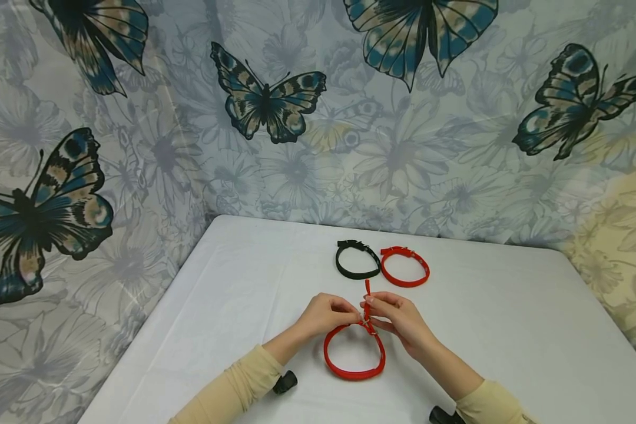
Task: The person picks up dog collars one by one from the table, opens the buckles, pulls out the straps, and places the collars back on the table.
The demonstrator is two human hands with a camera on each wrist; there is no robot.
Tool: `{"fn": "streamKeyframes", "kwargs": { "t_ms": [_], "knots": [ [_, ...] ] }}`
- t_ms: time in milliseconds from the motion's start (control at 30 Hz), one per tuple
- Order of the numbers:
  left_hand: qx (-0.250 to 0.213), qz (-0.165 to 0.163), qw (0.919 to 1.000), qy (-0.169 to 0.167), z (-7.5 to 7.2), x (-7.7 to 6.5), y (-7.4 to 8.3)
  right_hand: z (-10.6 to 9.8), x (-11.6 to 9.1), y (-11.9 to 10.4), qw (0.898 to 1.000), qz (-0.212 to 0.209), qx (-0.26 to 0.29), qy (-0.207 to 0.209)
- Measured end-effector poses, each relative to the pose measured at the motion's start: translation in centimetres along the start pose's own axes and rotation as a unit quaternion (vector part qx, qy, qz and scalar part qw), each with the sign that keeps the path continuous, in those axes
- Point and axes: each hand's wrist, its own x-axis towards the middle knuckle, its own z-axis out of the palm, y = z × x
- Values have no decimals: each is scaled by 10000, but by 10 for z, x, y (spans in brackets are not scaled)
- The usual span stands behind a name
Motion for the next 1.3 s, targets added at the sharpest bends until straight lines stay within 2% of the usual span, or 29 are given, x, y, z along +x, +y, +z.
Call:
{"fn": "streamKeyframes", "kwargs": {
  "t_ms": [333, 600, 1133, 1300],
  "knots": [
    [-264, -43, 9992, 303, 0, -3, -8, -2, -3, 6, 9987, 132, -475, -93],
    [-522, -179, 9957, 740, -5, -5, -15, -11, -11, 25, 9943, 439, -883, -405],
    [-847, -353, 9932, 716, -8, -9, -13, -6, -9, 26, 9953, 353, -783, -452],
    [-1080, -323, 9907, 761, -9, -10, -14, -6, -9, 26, 9956, 322, -697, -543]
  ]
}}
